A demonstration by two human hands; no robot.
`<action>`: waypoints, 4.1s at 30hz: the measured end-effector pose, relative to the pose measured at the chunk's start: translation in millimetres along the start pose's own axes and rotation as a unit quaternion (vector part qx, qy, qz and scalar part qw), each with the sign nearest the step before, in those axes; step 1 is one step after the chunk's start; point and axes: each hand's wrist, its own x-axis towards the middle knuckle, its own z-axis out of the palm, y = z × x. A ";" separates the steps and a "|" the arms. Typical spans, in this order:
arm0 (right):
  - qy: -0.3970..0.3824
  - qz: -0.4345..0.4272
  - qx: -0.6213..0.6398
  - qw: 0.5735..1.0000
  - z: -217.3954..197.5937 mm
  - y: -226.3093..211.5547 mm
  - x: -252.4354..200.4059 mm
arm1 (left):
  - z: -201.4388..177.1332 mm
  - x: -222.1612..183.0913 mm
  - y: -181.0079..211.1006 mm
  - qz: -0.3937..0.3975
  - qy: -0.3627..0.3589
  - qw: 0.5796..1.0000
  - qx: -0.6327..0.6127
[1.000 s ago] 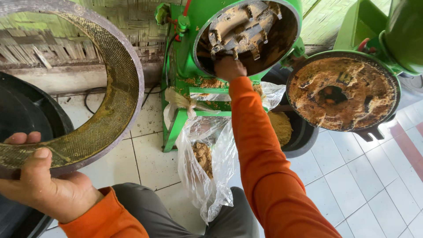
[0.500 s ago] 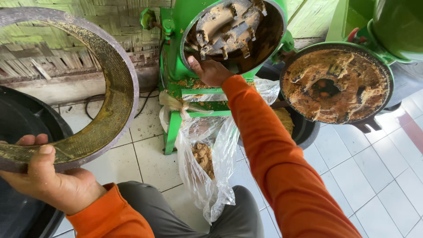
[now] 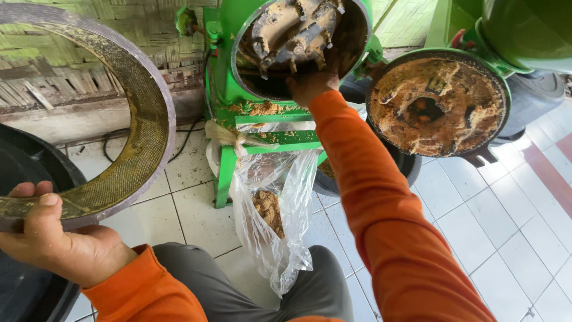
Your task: The person sifts a brown granular substance in a large black basin using a metal sieve and a wooden stick. They then clean the inside of a green grinder with their hands and a blue cloth, wiping the interior surfaces and placing the sieve back into the machine.
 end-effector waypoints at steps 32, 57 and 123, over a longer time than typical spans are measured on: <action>-0.045 -0.012 0.052 0.998 -7.2 -9.2 5.2 | 4.2 -5.0 -14.0 -0.007 -0.054 0.998 0.008; -0.058 -0.152 -0.011 0.987 -29.0 25.1 -50.3 | -0.5 -3.1 -20.4 -0.013 -0.050 0.999 0.005; -0.017 0.011 0.101 0.995 16.6 -12.6 37.7 | 36.0 -20.9 -1.2 0.037 0.002 0.993 -0.114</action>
